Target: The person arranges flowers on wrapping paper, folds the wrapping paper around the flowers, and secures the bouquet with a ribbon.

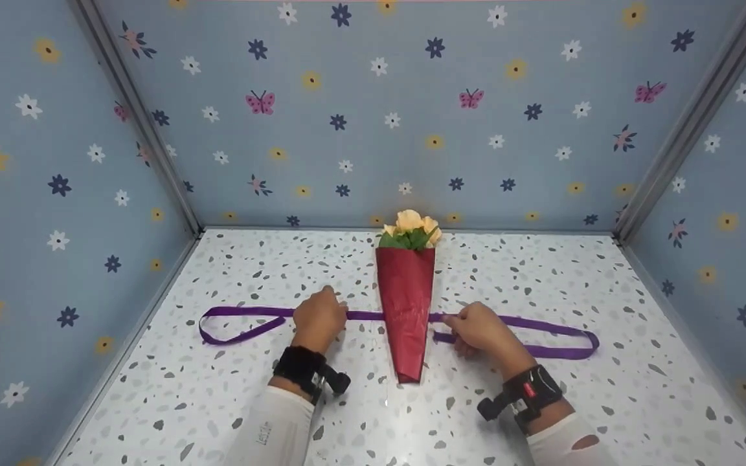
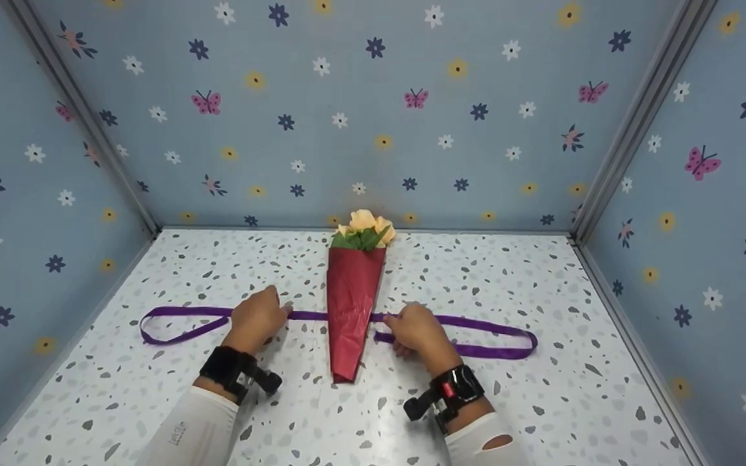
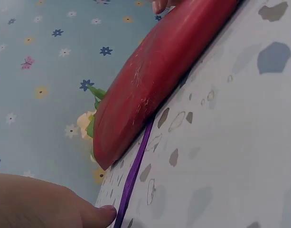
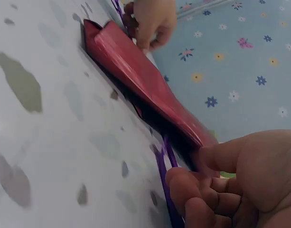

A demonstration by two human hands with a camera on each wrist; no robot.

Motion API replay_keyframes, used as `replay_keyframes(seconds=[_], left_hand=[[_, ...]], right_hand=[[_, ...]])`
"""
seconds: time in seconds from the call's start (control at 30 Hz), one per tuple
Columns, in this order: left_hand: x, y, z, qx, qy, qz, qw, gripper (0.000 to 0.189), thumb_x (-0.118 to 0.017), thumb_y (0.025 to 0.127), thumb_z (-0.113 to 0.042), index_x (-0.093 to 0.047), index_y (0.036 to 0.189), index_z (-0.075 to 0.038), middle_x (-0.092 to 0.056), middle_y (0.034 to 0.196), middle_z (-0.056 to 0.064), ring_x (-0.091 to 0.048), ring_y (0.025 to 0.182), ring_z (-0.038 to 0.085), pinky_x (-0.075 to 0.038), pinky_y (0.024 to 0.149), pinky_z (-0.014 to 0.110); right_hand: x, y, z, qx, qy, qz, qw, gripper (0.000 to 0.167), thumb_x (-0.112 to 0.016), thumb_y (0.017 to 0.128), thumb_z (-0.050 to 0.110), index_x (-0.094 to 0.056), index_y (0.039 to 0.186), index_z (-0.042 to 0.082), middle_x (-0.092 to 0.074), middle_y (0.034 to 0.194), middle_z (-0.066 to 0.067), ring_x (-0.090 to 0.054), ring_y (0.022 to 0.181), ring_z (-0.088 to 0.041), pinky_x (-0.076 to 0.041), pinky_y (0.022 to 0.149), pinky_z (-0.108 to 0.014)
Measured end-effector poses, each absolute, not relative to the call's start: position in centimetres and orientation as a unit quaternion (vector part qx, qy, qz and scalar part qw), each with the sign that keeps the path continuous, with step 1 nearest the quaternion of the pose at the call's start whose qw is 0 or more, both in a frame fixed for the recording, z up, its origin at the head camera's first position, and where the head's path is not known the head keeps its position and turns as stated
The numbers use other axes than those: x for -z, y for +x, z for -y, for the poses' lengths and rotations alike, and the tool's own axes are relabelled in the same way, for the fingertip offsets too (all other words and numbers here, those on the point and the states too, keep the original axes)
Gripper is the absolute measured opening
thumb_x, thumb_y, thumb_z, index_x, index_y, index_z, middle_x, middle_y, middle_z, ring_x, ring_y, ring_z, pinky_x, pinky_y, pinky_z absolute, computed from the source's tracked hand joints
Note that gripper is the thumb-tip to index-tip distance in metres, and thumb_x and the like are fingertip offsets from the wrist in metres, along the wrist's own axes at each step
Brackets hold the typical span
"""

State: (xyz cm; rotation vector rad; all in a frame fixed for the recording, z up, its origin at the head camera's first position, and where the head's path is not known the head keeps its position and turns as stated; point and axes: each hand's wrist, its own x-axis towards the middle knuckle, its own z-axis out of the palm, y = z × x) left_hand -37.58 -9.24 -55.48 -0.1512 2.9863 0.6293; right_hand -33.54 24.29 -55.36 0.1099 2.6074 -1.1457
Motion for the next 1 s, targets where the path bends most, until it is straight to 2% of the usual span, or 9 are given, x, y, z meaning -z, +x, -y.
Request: replay_keyframes(seconds=[0.13, 0.23, 0.43, 0.57, 0.83, 1.0], left_hand=[[55.4, -37.6, 10.7, -0.203, -0.077, -0.975, 0.055, 0.037, -0.065, 0.114, -0.034, -0.079, 0.118, 0.0, -0.082, 0.111, 0.018, -0.08, 0.102, 0.037, -0.065, 0.086, 0.053], [55.3, -37.5, 12.0, -0.201, -0.086, -0.973, 0.079, 0.039, -0.063, 0.115, -0.036, -0.08, 0.112, -0.001, -0.081, 0.11, 0.016, -0.078, 0.101, 0.033, -0.064, 0.085, 0.051], [55.1, -37.2, 13.7, -0.224, -0.088, -0.967, 0.086, 0.044, -0.063, 0.115, -0.043, -0.074, 0.095, -0.005, -0.074, 0.096, 0.013, -0.07, 0.089, 0.029, -0.058, 0.077, 0.045], [55.3, -37.3, 13.9, -0.229, -0.09, -0.966, 0.08, 0.043, -0.065, 0.114, -0.044, -0.074, 0.099, -0.005, -0.074, 0.096, 0.013, -0.07, 0.089, 0.03, -0.057, 0.078, 0.045], [55.5, -37.9, 13.4, -0.2, -0.092, -0.969, 0.108, 0.039, -0.061, 0.117, -0.036, -0.078, 0.12, -0.002, -0.082, 0.121, 0.017, -0.078, 0.111, 0.035, -0.064, 0.092, 0.053], [55.5, -37.9, 13.4, -0.21, -0.081, -0.969, 0.103, 0.032, -0.06, 0.116, -0.027, -0.077, 0.122, -0.001, -0.081, 0.124, 0.018, -0.078, 0.11, 0.034, -0.065, 0.091, 0.054]], right_hand=[[55.4, -34.5, -27.3, 0.374, 0.084, -0.914, 0.132, 0.038, -0.063, 0.113, 0.031, -0.074, 0.088, 0.005, -0.075, 0.071, -0.006, -0.068, 0.06, -0.016, -0.054, 0.056, -0.028], [55.7, -34.8, -29.1, 0.331, 0.103, -0.931, 0.112, 0.038, -0.066, 0.11, 0.032, -0.071, 0.083, 0.007, -0.069, 0.068, -0.004, -0.063, 0.061, -0.017, -0.048, 0.057, -0.029], [56.1, -34.9, -30.7, 0.269, 0.1, -0.955, 0.079, 0.048, -0.071, 0.108, 0.046, -0.067, 0.079, 0.008, -0.064, 0.071, -0.005, -0.06, 0.065, -0.02, -0.045, 0.058, -0.032], [56.3, -35.1, -30.9, 0.255, 0.107, -0.957, 0.084, 0.051, -0.073, 0.107, 0.051, -0.066, 0.078, 0.009, -0.062, 0.071, -0.004, -0.059, 0.064, -0.018, -0.045, 0.056, -0.031], [56.0, -35.2, -31.2, 0.27, 0.122, -0.95, 0.103, 0.056, -0.075, 0.106, 0.051, -0.07, 0.069, 0.01, -0.065, 0.06, -0.002, -0.059, 0.058, -0.017, -0.044, 0.054, -0.03], [56.0, -35.1, -31.0, 0.263, 0.108, -0.954, 0.097, 0.058, -0.075, 0.106, 0.05, -0.069, 0.064, 0.01, -0.063, 0.055, -0.002, -0.059, 0.054, -0.017, -0.044, 0.053, -0.03]])
